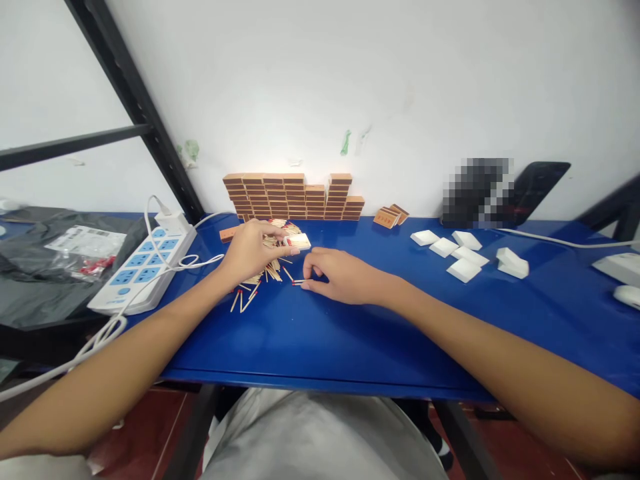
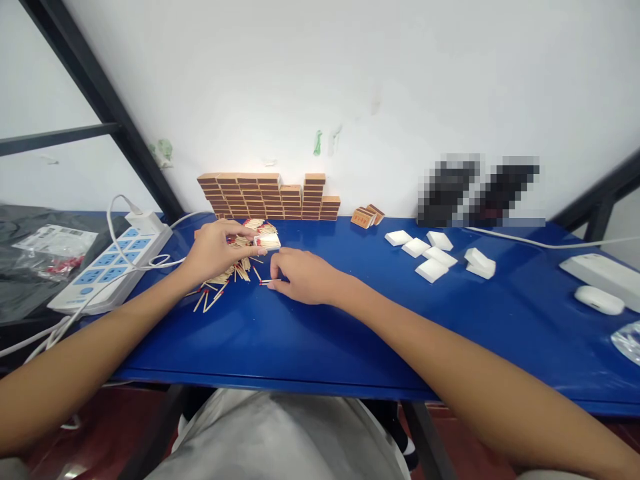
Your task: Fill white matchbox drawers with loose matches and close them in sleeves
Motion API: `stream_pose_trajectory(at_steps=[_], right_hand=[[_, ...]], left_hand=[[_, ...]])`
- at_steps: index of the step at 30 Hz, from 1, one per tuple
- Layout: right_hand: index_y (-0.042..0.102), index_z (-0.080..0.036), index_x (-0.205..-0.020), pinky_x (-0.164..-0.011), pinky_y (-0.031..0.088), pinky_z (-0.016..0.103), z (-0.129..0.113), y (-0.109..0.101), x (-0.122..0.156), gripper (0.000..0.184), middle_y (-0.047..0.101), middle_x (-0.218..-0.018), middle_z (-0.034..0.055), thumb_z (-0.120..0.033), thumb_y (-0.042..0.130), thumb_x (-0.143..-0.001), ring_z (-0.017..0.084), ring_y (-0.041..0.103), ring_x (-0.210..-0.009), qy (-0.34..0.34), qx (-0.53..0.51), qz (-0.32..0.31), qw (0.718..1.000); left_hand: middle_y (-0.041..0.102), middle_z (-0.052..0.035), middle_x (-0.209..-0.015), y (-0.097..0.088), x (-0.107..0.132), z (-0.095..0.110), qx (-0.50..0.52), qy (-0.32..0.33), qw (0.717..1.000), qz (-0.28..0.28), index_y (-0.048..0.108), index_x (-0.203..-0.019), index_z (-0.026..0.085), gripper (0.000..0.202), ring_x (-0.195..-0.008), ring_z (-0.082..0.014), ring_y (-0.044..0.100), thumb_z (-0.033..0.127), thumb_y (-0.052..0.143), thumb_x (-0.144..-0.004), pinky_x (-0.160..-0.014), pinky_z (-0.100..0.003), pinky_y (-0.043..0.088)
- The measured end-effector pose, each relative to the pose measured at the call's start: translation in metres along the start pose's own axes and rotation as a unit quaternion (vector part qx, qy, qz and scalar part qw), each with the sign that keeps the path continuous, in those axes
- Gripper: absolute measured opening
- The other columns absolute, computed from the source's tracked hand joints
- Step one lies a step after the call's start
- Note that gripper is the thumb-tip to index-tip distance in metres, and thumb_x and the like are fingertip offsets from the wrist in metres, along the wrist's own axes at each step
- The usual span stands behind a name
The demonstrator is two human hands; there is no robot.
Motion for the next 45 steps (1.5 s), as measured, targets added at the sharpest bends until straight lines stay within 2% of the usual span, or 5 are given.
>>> stream_pose_trajectory(at_steps=[10,18,32,41,45], right_hand=[[0.068,-0.018,-0.092,-0.075,0.040,0.028,0.005,-0.001,-0.003,0.007,0.064,-0.094,0.0046,-0.019,0.065,-0.098,0.016,0.057,-0.082,-0.008,-0.007,-0.008,1.000],[0.066,-0.018,-0.096,-0.074,0.038,0.029,0.025,-0.016,-0.009,0.005,0.061,-0.095,0.0040,-0.021,0.063,-0.099,0.017,0.054,-0.081,0.023,0.010,0.164,0.986],[0.066,-0.019,-0.096,-0.073,0.038,0.029,0.021,-0.012,-0.006,0.006,0.061,-0.095,0.0038,-0.022,0.060,-0.096,0.016,0.055,-0.080,0.007,-0.001,0.224,0.975],[0.068,-0.020,-0.095,-0.076,0.044,0.031,0.000,0.025,-0.017,0.019,0.066,-0.105,0.0058,-0.038,0.070,-0.092,0.018,0.062,-0.085,0.033,-0.019,0.129,0.991],[0.067,-0.020,-0.091,-0.074,0.043,0.031,-0.002,0.030,-0.024,0.012,0.067,-0.104,0.0055,-0.031,0.065,-0.094,0.018,0.063,-0.085,0.032,-0.009,0.111,0.993]], left_hand=[[0.081,-0.0056,-0.089,0.004,-0.001,-0.004,0.012,0.058,0.998,-0.018,0.082,-0.085,0.023,0.042,-0.086,-0.0258,0.069,0.064,0.080,-0.079,-0.077,-0.037,0.049],[0.081,-0.0049,-0.094,0.007,0.001,-0.002,0.043,0.097,0.993,-0.057,0.083,-0.092,0.024,0.039,-0.089,-0.0251,0.070,0.056,0.090,-0.071,-0.084,-0.037,0.050],[0.081,-0.0060,-0.092,0.006,0.002,0.001,0.066,0.070,0.995,-0.031,0.083,-0.091,0.023,0.043,-0.089,-0.0257,0.070,0.061,0.087,-0.072,-0.077,-0.035,0.051],[0.081,-0.0064,-0.093,-0.005,-0.001,-0.003,-0.004,-0.006,0.999,0.051,0.083,-0.085,0.023,0.041,-0.084,-0.0265,0.072,0.063,0.083,-0.076,-0.077,-0.037,0.052],[0.082,-0.0076,-0.097,-0.004,-0.001,-0.005,0.009,-0.013,0.998,0.056,0.083,-0.088,0.022,0.042,-0.086,-0.0276,0.072,0.062,0.084,-0.075,-0.080,-0.038,0.053]])
Point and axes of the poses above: each hand's wrist, its own x-axis away from the middle knuckle, its own y-axis out of the palm, z = x × y, the point moved 2 cm from there along -x, towards the middle knuckle
